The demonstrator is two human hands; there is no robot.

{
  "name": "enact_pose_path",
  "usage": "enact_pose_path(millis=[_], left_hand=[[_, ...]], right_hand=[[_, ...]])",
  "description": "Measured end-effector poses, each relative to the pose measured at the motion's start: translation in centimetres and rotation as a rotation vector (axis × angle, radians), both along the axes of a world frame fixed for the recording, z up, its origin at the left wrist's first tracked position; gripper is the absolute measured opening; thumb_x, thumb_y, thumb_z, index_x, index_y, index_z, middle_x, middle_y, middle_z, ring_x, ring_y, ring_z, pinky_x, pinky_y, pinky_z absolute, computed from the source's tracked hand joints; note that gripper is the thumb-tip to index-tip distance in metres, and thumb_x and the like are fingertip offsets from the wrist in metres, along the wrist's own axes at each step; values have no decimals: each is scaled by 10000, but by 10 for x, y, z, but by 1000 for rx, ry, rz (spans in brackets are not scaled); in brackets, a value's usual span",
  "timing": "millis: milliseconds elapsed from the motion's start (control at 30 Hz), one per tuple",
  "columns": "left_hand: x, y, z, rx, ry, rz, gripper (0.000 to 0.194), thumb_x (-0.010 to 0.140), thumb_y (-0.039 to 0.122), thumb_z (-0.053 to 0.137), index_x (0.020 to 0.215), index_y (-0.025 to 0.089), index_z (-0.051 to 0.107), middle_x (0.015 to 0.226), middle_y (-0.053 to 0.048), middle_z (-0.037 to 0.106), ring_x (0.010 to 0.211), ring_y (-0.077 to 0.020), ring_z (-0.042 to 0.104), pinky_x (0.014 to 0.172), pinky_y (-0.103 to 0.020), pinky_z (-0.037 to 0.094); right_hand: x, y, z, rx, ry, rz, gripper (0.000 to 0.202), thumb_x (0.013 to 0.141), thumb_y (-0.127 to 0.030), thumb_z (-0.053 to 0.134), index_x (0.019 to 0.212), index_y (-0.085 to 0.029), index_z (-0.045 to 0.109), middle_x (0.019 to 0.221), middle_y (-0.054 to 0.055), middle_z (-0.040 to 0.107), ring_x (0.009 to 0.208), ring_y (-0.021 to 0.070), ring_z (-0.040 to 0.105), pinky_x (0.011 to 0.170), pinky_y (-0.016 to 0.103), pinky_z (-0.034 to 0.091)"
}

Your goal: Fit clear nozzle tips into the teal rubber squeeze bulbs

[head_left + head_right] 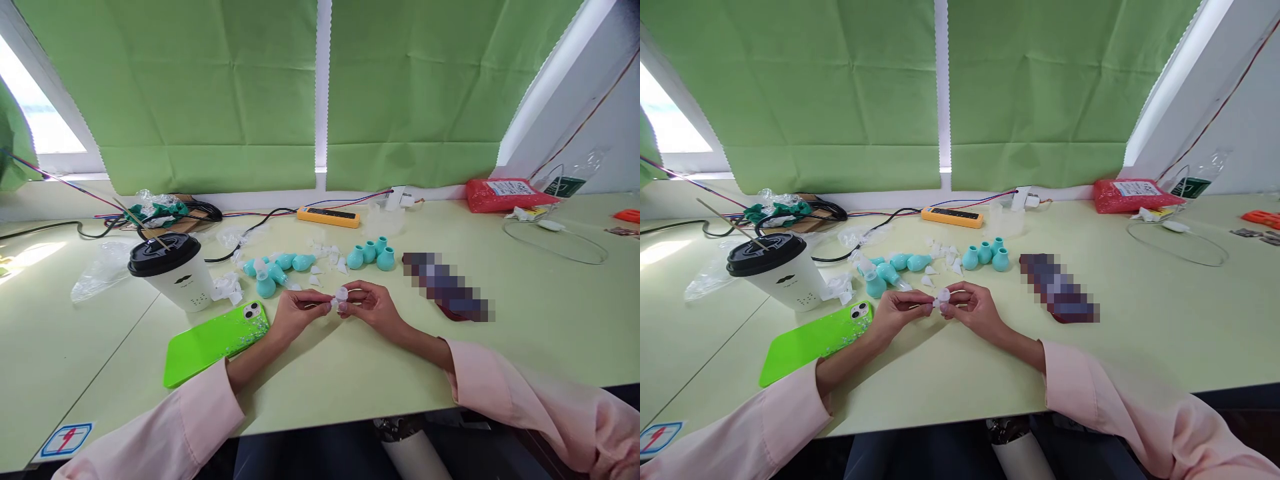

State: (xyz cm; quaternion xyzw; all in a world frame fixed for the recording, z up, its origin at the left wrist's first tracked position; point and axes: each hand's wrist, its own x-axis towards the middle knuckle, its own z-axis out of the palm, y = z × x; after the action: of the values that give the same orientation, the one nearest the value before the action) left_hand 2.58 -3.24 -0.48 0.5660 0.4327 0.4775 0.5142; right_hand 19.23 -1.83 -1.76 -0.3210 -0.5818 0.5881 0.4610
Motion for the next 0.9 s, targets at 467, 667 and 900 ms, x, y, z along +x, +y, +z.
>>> enact_pose_path(millis=[467, 667, 900], left_hand=[[1, -2, -6, 295, 180, 57, 161, 674, 253, 602, 778, 158, 679, 756, -64, 639, 699, -148, 575, 628, -252, 454], [2, -7, -4, 507, 389, 55, 211, 754, 249, 512, 876, 156, 658, 785, -71, 616, 710, -139, 555, 646, -249, 429], [3, -10, -5, 559, 579, -20, 302, 803, 219, 407, 1039, 134, 576, 673, -35, 515, 575, -98, 451, 544, -218, 377]], right_hand=[[1, 0, 5, -105, -25, 9, 252, 593, -274, 675, 726, -156, 496, 553, -1, 634, 509, 127, 589, 544, 285, 501], [0, 1, 2, -136, -6, 23, 241, 609, -272, 664, 695, -159, 470, 535, -4, 629, 499, 120, 589, 534, 273, 498], [0, 1, 3, -189, 48, -5, 257, 611, -283, 662, 671, -164, 442, 552, -6, 629, 502, 119, 595, 531, 254, 489]])
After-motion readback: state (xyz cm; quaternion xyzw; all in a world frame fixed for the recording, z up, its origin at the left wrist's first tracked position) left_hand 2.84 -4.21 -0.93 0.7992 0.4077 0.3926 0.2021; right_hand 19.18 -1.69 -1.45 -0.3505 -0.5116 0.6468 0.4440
